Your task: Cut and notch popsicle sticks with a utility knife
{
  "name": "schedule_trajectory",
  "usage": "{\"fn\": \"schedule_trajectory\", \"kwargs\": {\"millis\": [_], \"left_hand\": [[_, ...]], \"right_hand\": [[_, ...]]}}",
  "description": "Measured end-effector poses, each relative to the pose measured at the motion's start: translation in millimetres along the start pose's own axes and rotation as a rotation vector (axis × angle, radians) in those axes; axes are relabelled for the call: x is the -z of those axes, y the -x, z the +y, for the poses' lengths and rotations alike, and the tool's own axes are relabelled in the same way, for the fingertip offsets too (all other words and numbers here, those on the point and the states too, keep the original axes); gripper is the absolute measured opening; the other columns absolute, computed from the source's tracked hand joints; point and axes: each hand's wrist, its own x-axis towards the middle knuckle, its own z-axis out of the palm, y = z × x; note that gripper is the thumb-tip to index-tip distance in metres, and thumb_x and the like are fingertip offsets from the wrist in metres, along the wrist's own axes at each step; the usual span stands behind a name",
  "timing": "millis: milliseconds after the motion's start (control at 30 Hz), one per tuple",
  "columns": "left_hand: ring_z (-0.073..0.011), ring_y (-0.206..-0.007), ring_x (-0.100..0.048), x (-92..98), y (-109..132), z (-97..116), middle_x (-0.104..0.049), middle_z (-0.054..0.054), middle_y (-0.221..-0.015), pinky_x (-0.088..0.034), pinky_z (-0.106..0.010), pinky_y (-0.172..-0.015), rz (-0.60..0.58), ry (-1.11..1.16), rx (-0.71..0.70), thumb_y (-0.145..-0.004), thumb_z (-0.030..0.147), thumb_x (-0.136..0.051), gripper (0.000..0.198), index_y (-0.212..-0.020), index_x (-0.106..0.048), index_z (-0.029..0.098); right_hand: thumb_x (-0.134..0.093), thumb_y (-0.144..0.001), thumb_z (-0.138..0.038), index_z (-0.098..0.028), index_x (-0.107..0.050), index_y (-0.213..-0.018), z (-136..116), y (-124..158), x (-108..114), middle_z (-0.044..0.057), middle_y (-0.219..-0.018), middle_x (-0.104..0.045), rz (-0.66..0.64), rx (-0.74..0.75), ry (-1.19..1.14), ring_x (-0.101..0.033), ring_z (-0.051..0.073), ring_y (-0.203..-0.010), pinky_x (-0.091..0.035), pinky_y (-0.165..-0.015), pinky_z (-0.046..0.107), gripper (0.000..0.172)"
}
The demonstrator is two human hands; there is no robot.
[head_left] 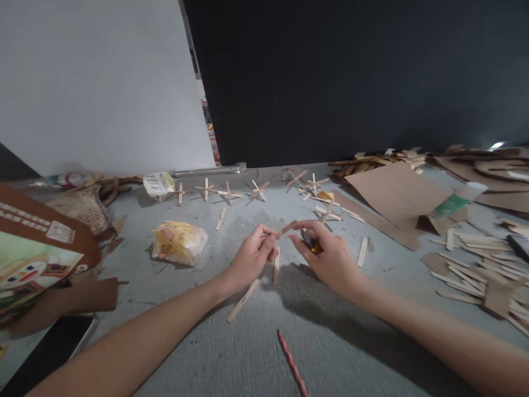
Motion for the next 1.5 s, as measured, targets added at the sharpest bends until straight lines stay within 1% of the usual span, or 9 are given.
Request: {"fn": "schedule_trajectory", "kwargs": {"millis": [100,300,433,733,1033,1167,1267,1367,1500], "left_hand": [[-0.0123,-0.061,-0.046,-0.3,3.1,2.2,-0.052,0.006,-0.068,-0.035,-0.027,-0.06,-0.05,-0.002,0.005,-0.1,0.069,-0.052,0.046,-0.098,-0.049,0.022],[-0.0124,-0.062,-0.047,2.0,3.5,6.6,-0.052,0.005,-0.07,-0.037,-0.027,-0.061,-0.124,0.069,-0.008,-0.099,0.068,-0.056,0.053,-0.119,-0.057,0.018],[-0.0129,-0.063,-0.051,2.0,4.6,5.3,-0.055,0.004,-0.071,-0.039,-0.027,-0.06,-0.131,0.033,0.021,-0.1,0.068,-0.055,0.05,-0.112,-0.053,0.02],[-0.0104,-0.06,-0.054,-1.9,10.1,11.0,-0.068,0.001,-0.086,-0.044,-0.026,-0.062,-0.325,-0.065,0.113,-0.107,0.037,-0.049,0.028,-0.132,-0.049,0.024],[-0.0086,-0.047,-0.059,-0.2,2.3,-1.3,-0.077,-0.004,-0.094,-0.038,-0.02,-0.044,-0.144,0.116,0.09,-0.104,0.06,-0.053,0.044,-0.123,-0.034,0.025],[-0.0102,-0.052,-0.065,0.4,1.7,-0.8,-0.077,-0.007,-0.105,-0.044,-0.02,-0.045,-0.113,0.147,0.034,-0.106,0.054,-0.053,0.064,-0.153,-0.018,0.028],[-0.012,-0.056,-0.066,0.9,2.8,-0.7,-0.075,-0.003,-0.092,-0.048,-0.021,-0.048,-0.111,0.114,0.016,-0.108,0.049,-0.05,0.08,-0.167,0.0,0.03],[-0.0122,-0.055,-0.064,1.8,3.6,-3.6,-0.07,0.002,-0.077,-0.05,-0.022,-0.053,-0.135,0.066,0.01,-0.11,0.049,-0.048,0.078,-0.171,-0.004,0.028],[-0.0129,-0.057,-0.066,1.3,4.6,-7.3,-0.07,0.002,-0.072,-0.051,-0.023,-0.058,-0.142,0.053,-0.006,-0.11,0.051,-0.048,0.074,-0.169,-0.01,0.027]], "right_hand": [[-0.06,-0.098,-0.052,-0.023,-0.062,-0.129,0.2,-1.8,2.3,-0.007,-0.062,-0.053,0.026,0.009,0.003,-0.048,0.014,-0.052,-0.038,-0.057,0.025,0.043],[-0.058,-0.097,-0.057,-0.023,-0.069,-0.101,3.2,-7.0,1.6,-0.005,-0.061,-0.053,-0.004,-0.017,-0.013,-0.047,0.014,-0.052,-0.036,-0.056,0.026,0.036],[-0.06,-0.096,-0.055,-0.023,-0.067,-0.096,1.2,-7.6,1.6,-0.005,-0.061,-0.053,-0.001,-0.029,-0.032,-0.046,0.014,-0.054,-0.035,-0.056,0.026,0.033],[-0.054,-0.1,-0.055,-0.024,-0.048,-0.119,-2.8,-6.0,1.6,-0.008,-0.065,-0.054,-0.122,-0.012,-0.01,-0.047,0.016,-0.051,-0.033,-0.054,0.026,0.037],[-0.035,-0.105,-0.045,-0.027,-0.035,-0.102,-15.5,0.4,9.7,0.006,-0.085,-0.067,-0.153,0.002,-0.031,-0.067,0.022,-0.071,-0.045,-0.063,0.031,0.019],[-0.033,-0.108,-0.041,-0.025,-0.044,-0.101,-22.2,2.6,12.4,0.001,-0.07,-0.064,-0.258,-0.042,0.017,-0.06,0.02,-0.057,-0.038,-0.056,0.029,0.021],[-0.036,-0.107,-0.036,-0.022,-0.057,-0.113,-24.8,3.7,13.4,0.0,-0.068,-0.065,-0.309,-0.03,0.062,-0.056,0.018,-0.051,-0.034,-0.055,0.028,0.025],[-0.039,-0.106,-0.032,-0.021,-0.064,-0.114,-24.2,4.3,13.1,0.0,-0.067,-0.065,-0.298,0.023,0.091,-0.052,0.015,-0.049,-0.033,-0.055,0.027,0.029],[-0.041,-0.107,-0.031,-0.02,-0.064,-0.095,-21.7,5.9,10.8,0.001,-0.067,-0.065,-0.282,0.102,0.081,-0.044,0.012,-0.051,-0.033,-0.054,0.025,0.028]]}}
